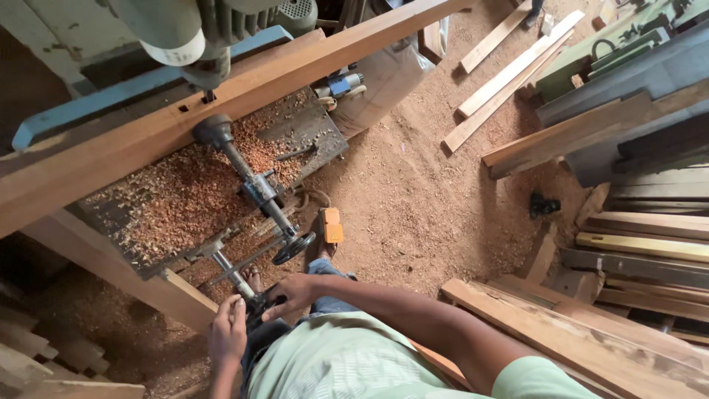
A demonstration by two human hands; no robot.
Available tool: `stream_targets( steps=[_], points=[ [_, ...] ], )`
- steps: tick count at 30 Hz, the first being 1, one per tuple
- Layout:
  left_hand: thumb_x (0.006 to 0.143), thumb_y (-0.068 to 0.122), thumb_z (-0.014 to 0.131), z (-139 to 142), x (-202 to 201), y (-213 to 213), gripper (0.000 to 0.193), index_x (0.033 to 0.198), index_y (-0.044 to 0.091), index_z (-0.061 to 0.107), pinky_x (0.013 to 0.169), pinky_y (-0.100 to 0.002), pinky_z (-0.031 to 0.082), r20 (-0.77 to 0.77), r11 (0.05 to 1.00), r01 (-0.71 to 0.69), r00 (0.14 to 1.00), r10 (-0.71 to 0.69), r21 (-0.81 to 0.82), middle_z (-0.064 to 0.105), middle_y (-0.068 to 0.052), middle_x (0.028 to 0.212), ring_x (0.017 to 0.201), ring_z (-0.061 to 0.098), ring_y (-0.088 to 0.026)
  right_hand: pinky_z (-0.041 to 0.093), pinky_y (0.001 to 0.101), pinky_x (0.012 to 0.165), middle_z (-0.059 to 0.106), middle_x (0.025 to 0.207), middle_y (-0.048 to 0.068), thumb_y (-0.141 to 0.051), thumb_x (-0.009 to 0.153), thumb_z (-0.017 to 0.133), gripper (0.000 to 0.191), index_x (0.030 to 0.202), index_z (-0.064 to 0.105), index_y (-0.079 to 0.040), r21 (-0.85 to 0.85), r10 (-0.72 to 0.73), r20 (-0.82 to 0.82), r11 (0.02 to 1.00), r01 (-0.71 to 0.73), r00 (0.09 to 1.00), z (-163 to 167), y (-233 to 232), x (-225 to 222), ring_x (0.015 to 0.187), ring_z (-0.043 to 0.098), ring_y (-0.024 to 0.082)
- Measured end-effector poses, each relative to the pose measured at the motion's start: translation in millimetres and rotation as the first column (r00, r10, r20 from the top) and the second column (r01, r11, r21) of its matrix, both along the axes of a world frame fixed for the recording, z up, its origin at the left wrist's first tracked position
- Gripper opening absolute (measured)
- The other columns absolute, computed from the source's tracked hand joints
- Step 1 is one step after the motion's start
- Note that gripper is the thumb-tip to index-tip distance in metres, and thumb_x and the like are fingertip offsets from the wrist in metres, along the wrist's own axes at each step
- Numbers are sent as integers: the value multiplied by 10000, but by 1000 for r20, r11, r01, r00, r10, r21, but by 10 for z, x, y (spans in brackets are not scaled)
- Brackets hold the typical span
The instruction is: The person stands at a woodworking machine and turns its handwheel and threaded spindle by hand, repeatedly rotating the wheel and repositioning their grip to adjust the machine's setting. They briefly reach across the machine and continue turning the wheel, then step back at the end.
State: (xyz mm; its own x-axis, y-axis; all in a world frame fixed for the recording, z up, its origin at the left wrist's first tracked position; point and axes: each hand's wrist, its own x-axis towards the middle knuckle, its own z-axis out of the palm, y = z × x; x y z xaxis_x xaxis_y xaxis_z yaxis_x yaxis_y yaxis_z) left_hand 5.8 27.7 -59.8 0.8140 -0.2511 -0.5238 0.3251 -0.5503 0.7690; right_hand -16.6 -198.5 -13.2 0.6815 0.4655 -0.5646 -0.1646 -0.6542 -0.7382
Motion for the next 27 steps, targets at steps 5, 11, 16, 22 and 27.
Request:
stream_targets(
  steps=[5, 11, 16, 22, 27],
  points=[
    [1013, 371, 549, -14, -14, 34, 374, 1195, 77, 691, 766, -402, 544, 108, 992, 2, 994, 12, -129, 750, -161, 967, 872, 729, -312, 572, 453, 833, 772, 960, 208, -768, 829, 553, 781, 1078, 755, -56, -56, -35, -81, 998, 30, 996, -55, 21, -25, 942, 749, 360],
    [981, 401, 563, 70, -3, 36, 362, 1174, 133, 710, 731, -442, 554, 26, 999, -38, 999, 38, -4, 744, -181, 856, 795, 757, -337, 541, 476, 795, 723, 917, 214, -724, 925, 540, 753, 1002, 733, -1, 3, 35, 101, 999, -35, 994, -87, 17, 1, 889, 706, 379],
    [970, 428, 575, 112, 16, 40, 355, 1158, 166, 724, 765, -483, 549, 76, 997, -21, 997, 16, 68, 751, -185, 871, 864, 730, -389, 547, 463, 719, 708, 816, 198, -678, 951, 556, 704, 877, 711, 4, 44, 48, 142, 998, -55, 989, -31, 9, 27, 779, 709, 356],
    [974, 428, 562, 124, 12, 61, 356, 1124, 149, 722, 779, -493, 551, 100, 999, -23, 995, 19, 39, 748, -196, 928, 915, 725, -409, 530, 483, 671, 689, 764, 199, -665, 939, 572, 686, 851, 712, 1, 46, 19, 160, 999, -26, 987, 57, 63, 37, 713, 688, 377],
    [973, 391, 569, 96, 0, 59, 341, 1129, 126, 717, 839, -472, 554, 144, 999, -52, 988, 52, -5, 747, -178, 1090, 1009, 710, -410, 518, 499, 675, 666, 745, 230, -650, 957, 570, 682, 832, 683, 11, -3, 31, 203, 1000, -31, 979, 67, 96, 13, 711, 670, 405]
  ],
)
